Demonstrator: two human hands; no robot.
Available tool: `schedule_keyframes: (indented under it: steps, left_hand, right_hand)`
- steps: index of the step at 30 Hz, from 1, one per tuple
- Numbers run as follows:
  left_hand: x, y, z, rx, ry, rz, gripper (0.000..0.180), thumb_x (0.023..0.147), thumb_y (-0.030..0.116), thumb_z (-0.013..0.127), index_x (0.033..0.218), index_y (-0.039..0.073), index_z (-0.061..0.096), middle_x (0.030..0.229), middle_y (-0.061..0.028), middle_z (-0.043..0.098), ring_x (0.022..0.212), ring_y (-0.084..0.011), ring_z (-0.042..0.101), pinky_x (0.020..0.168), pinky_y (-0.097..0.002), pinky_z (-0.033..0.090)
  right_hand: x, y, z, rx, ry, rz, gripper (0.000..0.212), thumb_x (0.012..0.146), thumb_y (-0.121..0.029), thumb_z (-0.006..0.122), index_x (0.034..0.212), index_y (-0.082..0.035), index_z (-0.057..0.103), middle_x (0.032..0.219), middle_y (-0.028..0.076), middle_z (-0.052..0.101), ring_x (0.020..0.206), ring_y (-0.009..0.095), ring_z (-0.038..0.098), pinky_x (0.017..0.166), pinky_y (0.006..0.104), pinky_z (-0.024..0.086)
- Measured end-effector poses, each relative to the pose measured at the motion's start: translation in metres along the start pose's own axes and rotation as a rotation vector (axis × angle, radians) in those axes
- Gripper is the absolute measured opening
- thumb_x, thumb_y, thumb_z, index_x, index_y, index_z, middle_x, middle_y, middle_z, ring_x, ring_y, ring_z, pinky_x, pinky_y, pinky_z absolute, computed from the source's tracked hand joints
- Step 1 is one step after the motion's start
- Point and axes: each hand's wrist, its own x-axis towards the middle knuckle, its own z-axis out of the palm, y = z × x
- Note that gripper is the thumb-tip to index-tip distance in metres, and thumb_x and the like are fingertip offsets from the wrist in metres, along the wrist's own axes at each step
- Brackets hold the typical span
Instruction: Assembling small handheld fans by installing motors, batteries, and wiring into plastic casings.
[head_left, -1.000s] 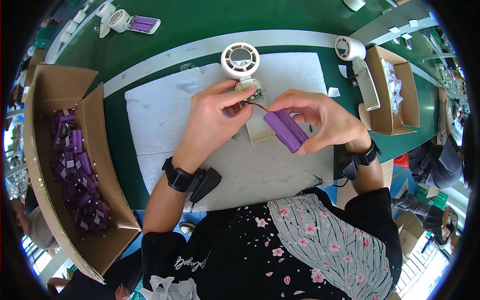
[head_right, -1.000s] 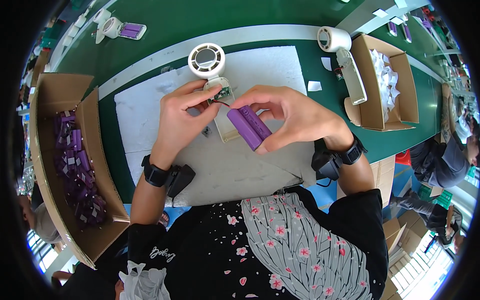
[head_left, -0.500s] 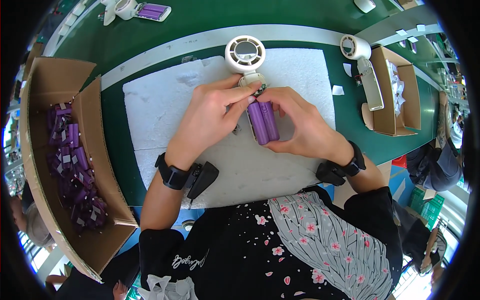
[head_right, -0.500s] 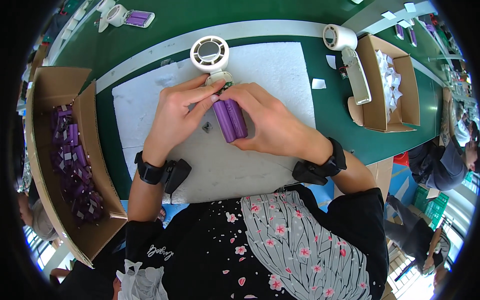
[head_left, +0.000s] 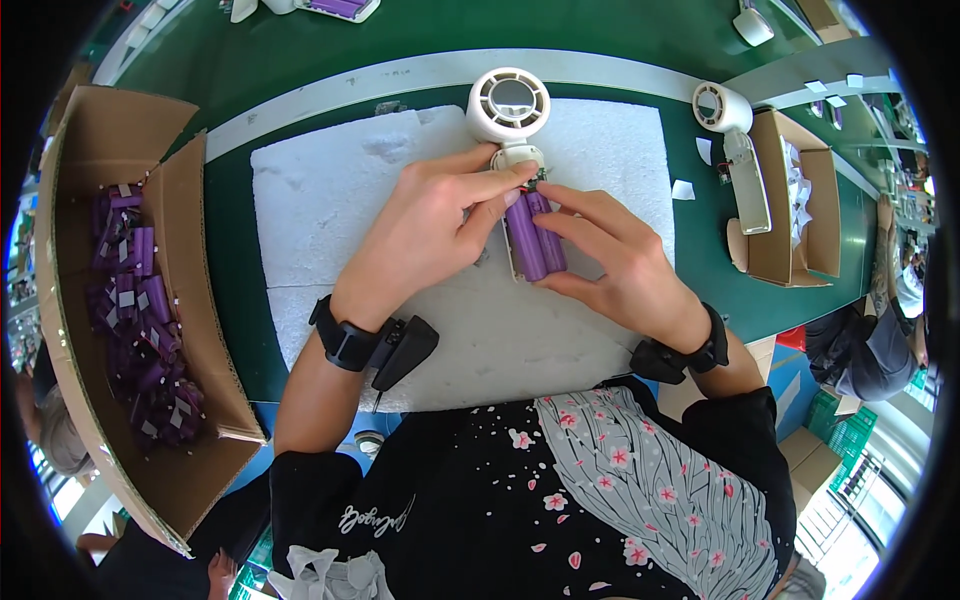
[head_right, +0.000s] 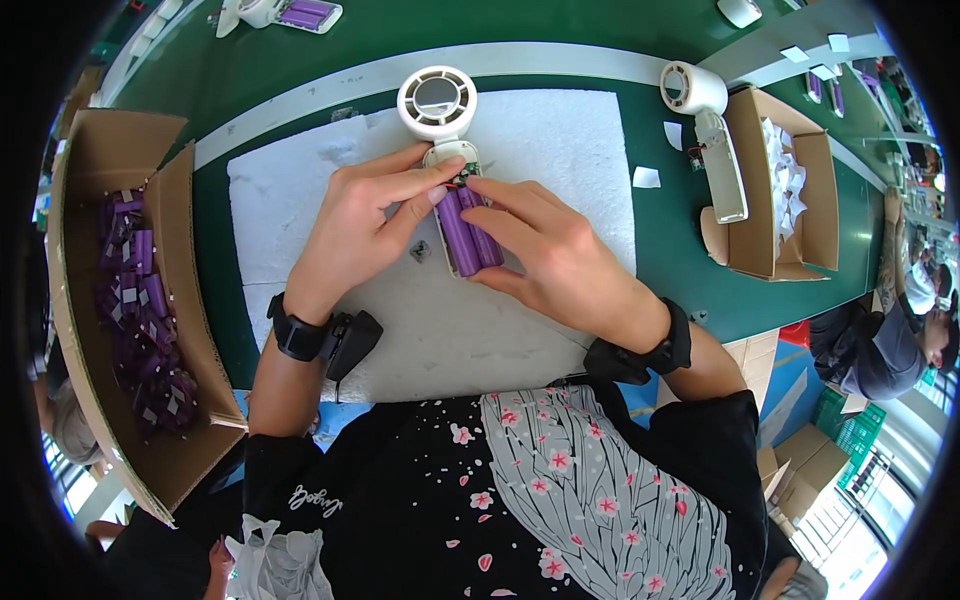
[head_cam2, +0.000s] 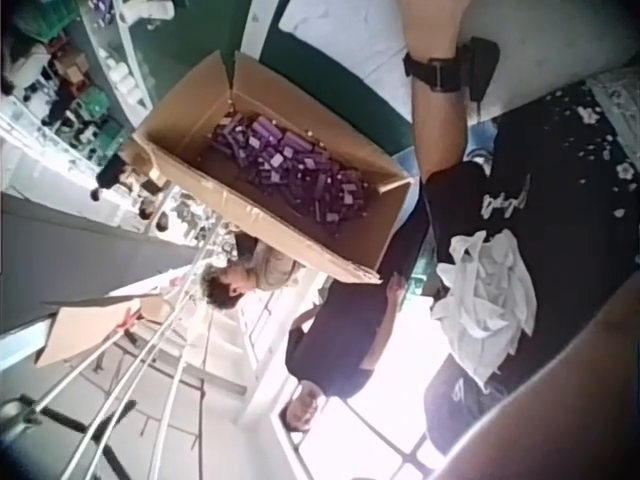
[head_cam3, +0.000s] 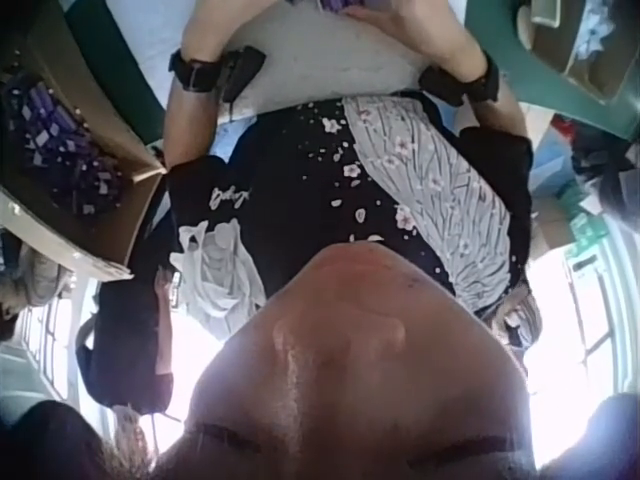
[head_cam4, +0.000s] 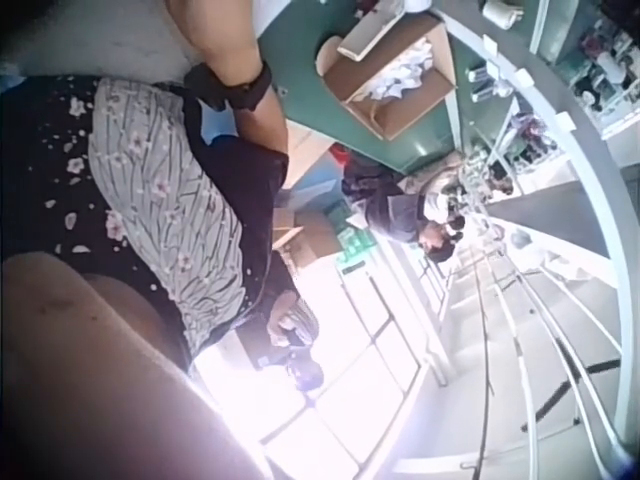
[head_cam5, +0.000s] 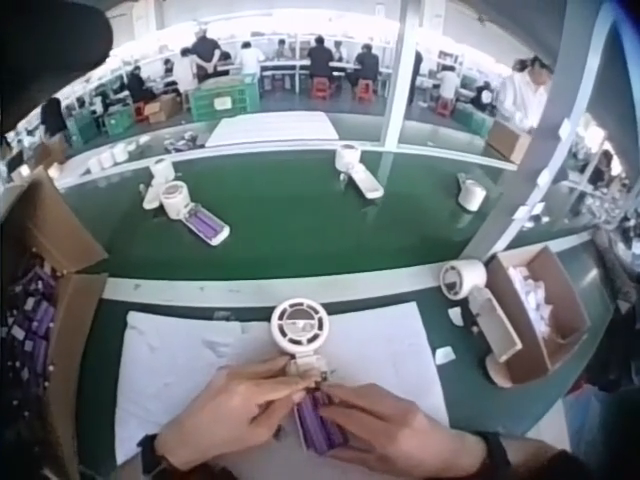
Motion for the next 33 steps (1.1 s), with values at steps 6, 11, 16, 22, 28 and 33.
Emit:
schedule_keyframes:
  steps: [6, 11, 16, 22, 28, 33]
  left_hand:
    - [-0.001, -0.006, 0.001, -0.026, 0.031, -0.022, 0.029, 0.081, 0.007, 0.068, 0.11, 0.007, 0.07, 0.094, -0.0178, 0.067, 0.06, -0.0258, 0.062, 0.059, -0.0301, 0.05]
    - [0.001, -0.002, -0.007, -0.074, -0.095, -0.131, 0.042, 0.074, 0.006, 0.077, 0.115, 0.008, 0.069, 0.109, -0.0186, 0.068, 0.073, -0.0175, 0.068, 0.069, -0.0277, 0.053]
    - [0.003, 0.001, -0.006, -0.155, -0.125, -0.274, 0.048, 0.07, 0.005, 0.081, 0.117, 0.008, 0.068, 0.099, -0.013, 0.072, 0.07, -0.0103, 0.063, 0.067, -0.0258, 0.052]
    - [0.001, 0.0, -0.002, -0.239, -0.109, -0.375, 0.049, 0.07, 0.004, 0.081, 0.117, 0.009, 0.068, 0.087, -0.0074, 0.072, 0.067, -0.0074, 0.059, 0.065, -0.0242, 0.051]
    - [0.001, 0.003, -0.003, -0.213, -0.119, -0.392, 0.049, 0.07, 0.004, 0.081, 0.117, 0.01, 0.068, 0.084, -0.0058, 0.071, 0.067, -0.0066, 0.058, 0.065, -0.0237, 0.05]
    - [-0.002, -0.007, -0.002, -0.247, -0.117, -0.289, 0.051, 0.071, 0.004, 0.08, 0.12, 0.011, 0.067, 0.094, -0.0064, 0.071, 0.071, -0.0075, 0.059, 0.065, -0.0242, 0.051]
  right_hand:
    - [0.0, 0.001, 0.002, -0.029, -0.002, -0.047, 0.047, 0.057, -0.001, 0.085, 0.098, -0.001, 0.061, 0.128, 0.015, 0.055, 0.097, 0.029, 0.063, 0.082, 0.0356, 0.055]
    - [0.004, -0.003, 0.008, -0.006, 0.005, 0.054, 0.049, 0.057, 0.0, 0.085, 0.099, -0.002, 0.059, 0.124, 0.014, 0.054, 0.099, 0.029, 0.061, 0.081, 0.0357, 0.055]
    - [0.011, -0.008, 0.007, 0.026, -0.001, 0.128, 0.061, 0.058, 0.0, 0.085, 0.113, -0.003, 0.058, 0.121, 0.013, 0.053, 0.101, 0.03, 0.059, 0.081, 0.0362, 0.054]
    - [0.012, -0.002, 0.001, -0.042, -0.065, 0.036, 0.072, 0.058, -0.004, 0.085, 0.124, -0.004, 0.057, 0.123, 0.014, 0.052, 0.102, 0.03, 0.058, 0.083, 0.0372, 0.054]
    - [0.008, -0.006, -0.002, -0.267, -0.081, -0.11, 0.072, 0.059, -0.009, 0.085, 0.124, 0.001, 0.056, 0.124, 0.016, 0.052, 0.102, 0.031, 0.058, 0.088, 0.0389, 0.051]
    - [0.009, -0.01, 0.002, -0.345, -0.084, -0.133, 0.073, 0.059, -0.013, 0.084, 0.124, 0.005, 0.055, 0.127, 0.017, 0.053, 0.107, 0.034, 0.057, 0.094, 0.0409, 0.049]
